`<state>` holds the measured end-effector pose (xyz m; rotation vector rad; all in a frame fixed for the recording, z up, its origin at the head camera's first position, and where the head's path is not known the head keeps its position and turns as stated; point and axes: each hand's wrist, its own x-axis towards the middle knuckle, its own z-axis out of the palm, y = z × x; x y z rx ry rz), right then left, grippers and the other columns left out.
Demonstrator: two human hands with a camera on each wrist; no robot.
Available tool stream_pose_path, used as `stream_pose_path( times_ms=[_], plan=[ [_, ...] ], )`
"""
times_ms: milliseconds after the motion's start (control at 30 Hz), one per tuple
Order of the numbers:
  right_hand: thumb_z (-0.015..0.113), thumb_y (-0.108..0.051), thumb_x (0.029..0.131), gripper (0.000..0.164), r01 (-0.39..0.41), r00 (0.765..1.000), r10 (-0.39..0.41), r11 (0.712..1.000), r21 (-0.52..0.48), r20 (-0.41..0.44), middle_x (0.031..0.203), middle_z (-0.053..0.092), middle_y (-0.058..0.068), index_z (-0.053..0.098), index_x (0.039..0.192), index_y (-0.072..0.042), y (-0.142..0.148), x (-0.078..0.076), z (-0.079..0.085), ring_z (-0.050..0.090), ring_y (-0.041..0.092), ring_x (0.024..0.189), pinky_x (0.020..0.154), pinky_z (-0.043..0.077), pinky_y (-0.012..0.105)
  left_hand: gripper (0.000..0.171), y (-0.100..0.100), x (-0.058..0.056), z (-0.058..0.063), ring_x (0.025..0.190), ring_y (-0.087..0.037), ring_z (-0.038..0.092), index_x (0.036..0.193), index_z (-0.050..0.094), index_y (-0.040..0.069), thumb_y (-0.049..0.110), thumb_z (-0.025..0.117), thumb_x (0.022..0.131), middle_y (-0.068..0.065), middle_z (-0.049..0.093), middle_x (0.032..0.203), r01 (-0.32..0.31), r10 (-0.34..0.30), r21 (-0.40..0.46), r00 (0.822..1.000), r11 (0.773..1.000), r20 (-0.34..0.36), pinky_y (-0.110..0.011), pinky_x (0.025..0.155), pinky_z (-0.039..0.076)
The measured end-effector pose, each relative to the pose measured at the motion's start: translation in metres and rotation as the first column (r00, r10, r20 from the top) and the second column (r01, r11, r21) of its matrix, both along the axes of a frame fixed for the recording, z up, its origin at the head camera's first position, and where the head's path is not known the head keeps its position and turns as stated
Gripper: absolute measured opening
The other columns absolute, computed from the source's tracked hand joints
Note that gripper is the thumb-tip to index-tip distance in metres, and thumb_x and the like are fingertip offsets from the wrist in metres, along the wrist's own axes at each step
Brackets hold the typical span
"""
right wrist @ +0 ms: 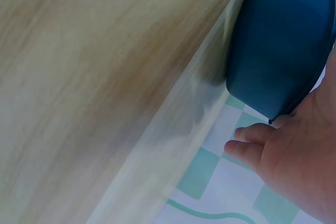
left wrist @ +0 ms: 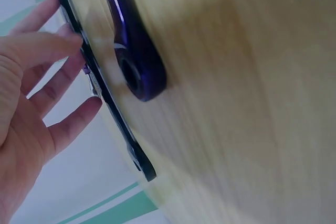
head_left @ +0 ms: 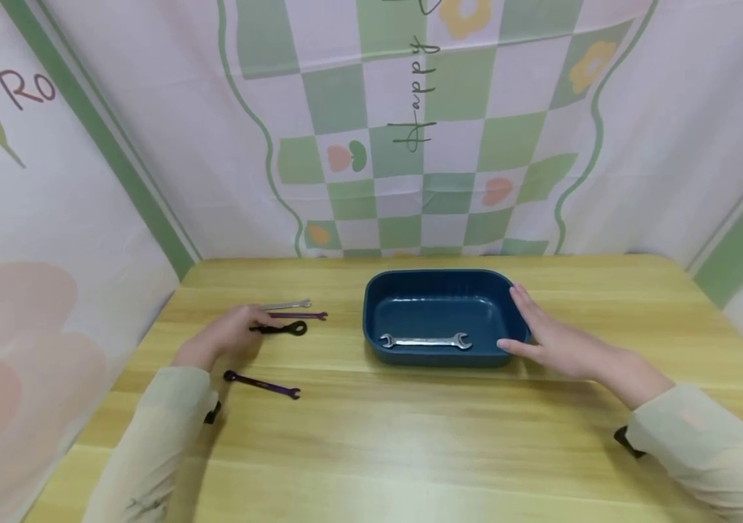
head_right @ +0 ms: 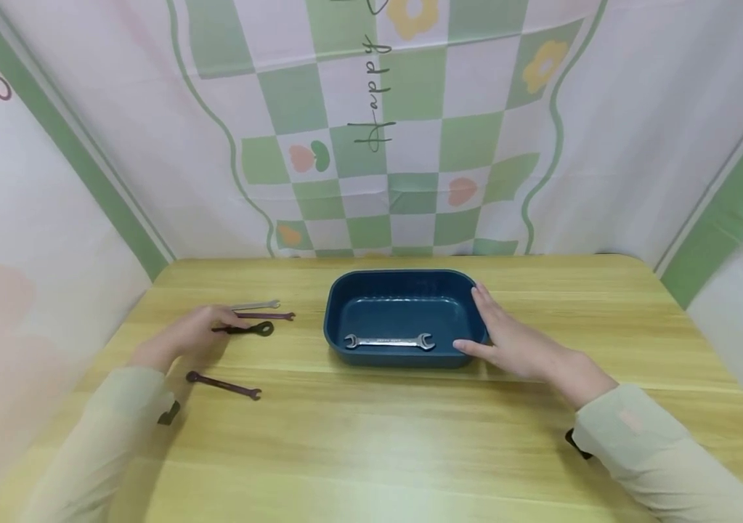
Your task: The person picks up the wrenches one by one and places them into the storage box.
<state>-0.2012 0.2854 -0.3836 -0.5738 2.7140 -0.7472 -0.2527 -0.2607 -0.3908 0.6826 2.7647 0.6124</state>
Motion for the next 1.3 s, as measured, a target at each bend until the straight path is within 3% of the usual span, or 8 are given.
stream_pose_path(
  times_ms=[200, 567, 1000, 1300],
  plan=[
    [0.056, -0.05, 0.103, 0.102, -0.003, 1.0, 0.003, 1.0, -0.001, -0.006, 0.167, -0.02, 0.017, -0.015, 0.162, -0.006, 0.002, 0.001, -0.001, 0.004, 0.054, 0.149, 0.114, 0.016, 0.071, 0.063, 0.001, -0.003, -0.001, 0.126, -0.049, 0.053, 0.126, 0.073, 0.007, -0.029, 0.052, 0.078, -0.025, 0.062, 0.133, -0.005, 0.004, 0.02, 1.0, 1.0, 0.013, -0.059, 0.104, 0.045],
    [0.055, -0.052, 0.103, 0.102, 0.001, 1.0, -0.001, 1.0, 0.003, -0.005, 0.167, -0.021, 0.016, -0.016, 0.162, -0.008, 0.004, 0.0, -0.002, 0.005, 0.055, 0.149, 0.113, 0.016, 0.072, 0.066, 0.0, -0.009, -0.007, 0.124, -0.045, 0.055, 0.129, 0.072, 0.009, -0.026, 0.051, 0.077, -0.02, 0.064, 0.129, -0.044, 0.044, 0.005, 0.999, 0.999, 0.028, -0.058, 0.102, 0.047],
    [0.056, -0.051, 0.103, 0.102, -0.004, 1.0, 0.004, 1.0, 0.014, -0.02, 0.167, -0.019, 0.019, -0.015, 0.162, -0.006, 0.003, 0.0, 0.001, 0.006, 0.055, 0.148, 0.113, 0.017, 0.071, 0.065, 0.0, -0.01, -0.006, 0.123, -0.048, 0.055, 0.128, 0.072, 0.005, -0.028, 0.053, 0.074, -0.024, 0.062, 0.13, -0.018, 0.018, 0.009, 0.999, 1.0, 0.035, -0.055, 0.098, 0.051],
    [0.056, -0.051, 0.103, 0.102, -0.004, 1.0, 0.004, 1.0, 0.011, -0.017, 0.167, -0.019, 0.018, -0.014, 0.162, -0.005, 0.002, 0.001, 0.002, 0.007, 0.055, 0.149, 0.114, 0.017, 0.07, 0.065, -0.001, -0.01, -0.003, 0.113, -0.043, 0.06, 0.127, 0.072, 0.003, -0.028, 0.054, 0.072, -0.023, 0.064, 0.123, 0.015, -0.015, -0.002, 1.0, 1.0, 0.02, -0.047, 0.09, 0.057]
  ],
)
